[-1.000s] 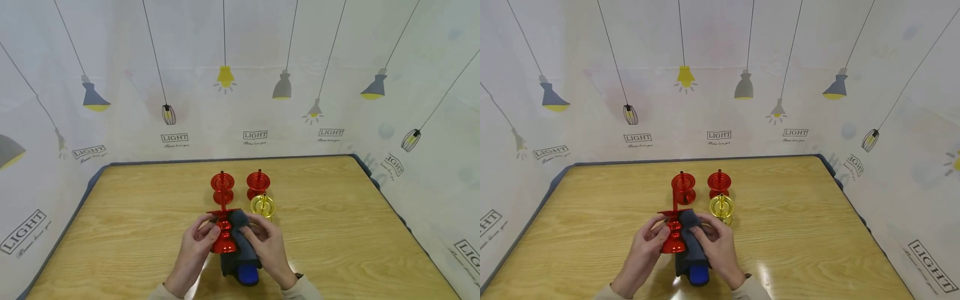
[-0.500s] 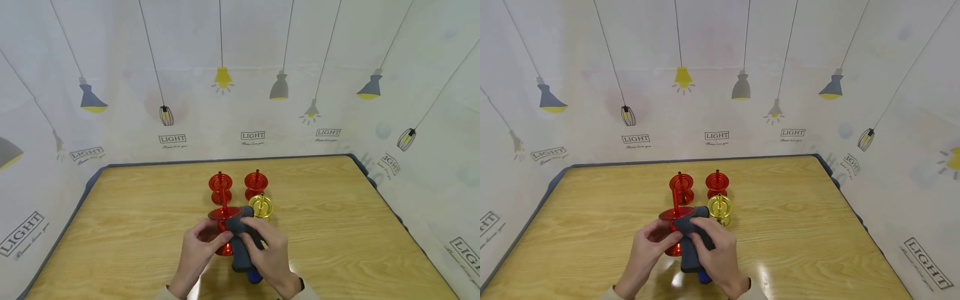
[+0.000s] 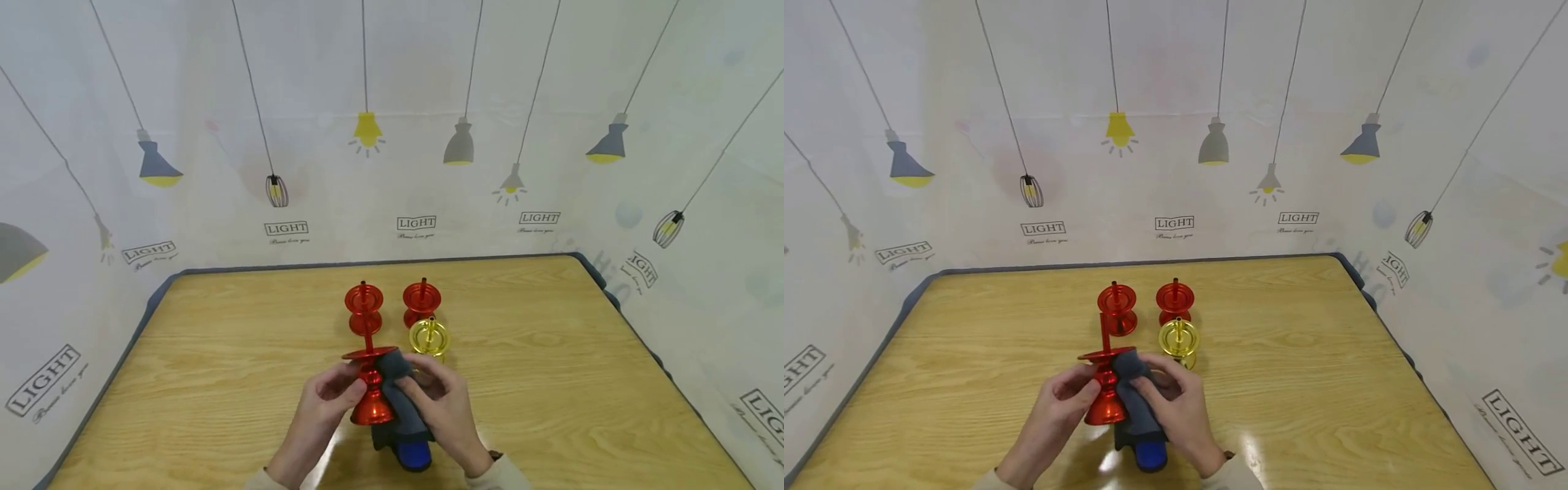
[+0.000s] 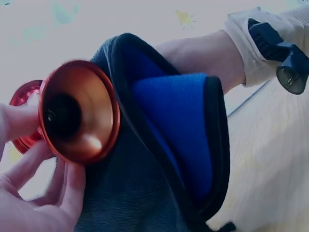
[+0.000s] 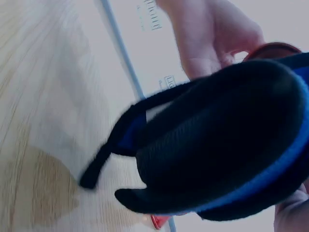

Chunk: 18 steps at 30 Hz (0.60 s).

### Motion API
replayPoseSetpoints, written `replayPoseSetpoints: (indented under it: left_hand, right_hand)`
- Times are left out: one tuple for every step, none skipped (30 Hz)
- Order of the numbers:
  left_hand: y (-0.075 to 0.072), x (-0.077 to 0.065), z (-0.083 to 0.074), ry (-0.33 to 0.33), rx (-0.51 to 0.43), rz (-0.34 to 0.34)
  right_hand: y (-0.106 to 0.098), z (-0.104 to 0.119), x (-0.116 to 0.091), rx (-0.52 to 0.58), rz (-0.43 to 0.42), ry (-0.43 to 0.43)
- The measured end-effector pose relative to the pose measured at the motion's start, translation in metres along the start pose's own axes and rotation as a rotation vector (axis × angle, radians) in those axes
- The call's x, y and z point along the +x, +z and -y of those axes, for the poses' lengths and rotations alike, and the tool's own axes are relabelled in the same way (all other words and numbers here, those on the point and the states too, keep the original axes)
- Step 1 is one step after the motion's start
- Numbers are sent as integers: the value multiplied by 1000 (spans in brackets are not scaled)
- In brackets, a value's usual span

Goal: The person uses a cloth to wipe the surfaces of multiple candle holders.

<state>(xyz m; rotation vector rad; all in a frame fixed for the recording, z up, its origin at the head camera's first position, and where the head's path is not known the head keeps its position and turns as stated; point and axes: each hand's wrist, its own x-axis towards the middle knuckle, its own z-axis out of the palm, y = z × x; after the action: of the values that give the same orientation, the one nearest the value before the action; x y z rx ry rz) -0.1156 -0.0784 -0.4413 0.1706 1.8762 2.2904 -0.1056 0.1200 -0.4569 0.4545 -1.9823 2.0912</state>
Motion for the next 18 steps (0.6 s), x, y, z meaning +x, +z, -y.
replayPoseSetpoints:
  left_hand:
    - [1,0,0,-4,9,-12]
    - [2,0,0,-5,27,-37]
    - [3,1,0,-4,44,-61]
    - [5,1,0,-5,63,-89]
    - [7,2,-1,-2,83,-116]
    - [8,3,-1,7,104,-135]
    - [10,3,-1,18,124,-146]
    - [11,4,0,31,140,-152]
    - [13,5,0,44,154,-151]
    - [14,5,0,52,167,-151]
    - [14,6,1,58,175,-148]
    - [14,6,2,57,178,-140]
    - [14,7,3,48,174,-135]
    - [13,7,4,33,159,-131]
    - [12,8,4,13,140,-128]
    - [11,8,5,-6,119,-123]
    - [9,8,6,-24,89,-109]
    - [7,7,7,-26,58,-88]
  right_hand:
    - [0,-1,0,-17,-4,-17]
    - [1,-1,0,-49,-13,-50]
    - [2,-2,1,-92,-25,-89]
    - [2,-2,1,-140,-38,-129]
    - [3,-2,1,-197,-50,-175]
    - [4,-1,2,-256,-62,-220]
    - [4,0,2,-321,-71,-272]
    - [5,1,3,-390,-83,-329]
    - [6,3,3,-445,-86,-376]
    - [7,4,3,-490,-88,-418]
    - [7,5,4,-528,-91,-455]
    - [8,6,4,-554,-92,-482]
    - [9,7,4,-562,-92,-496]
    - [9,7,3,-549,-89,-486]
    - [9,7,2,-514,-84,-460]
    - [9,6,1,-470,-81,-430]
    - [9,5,1,-419,-77,-391]
    - [9,5,0,-362,-72,-345]
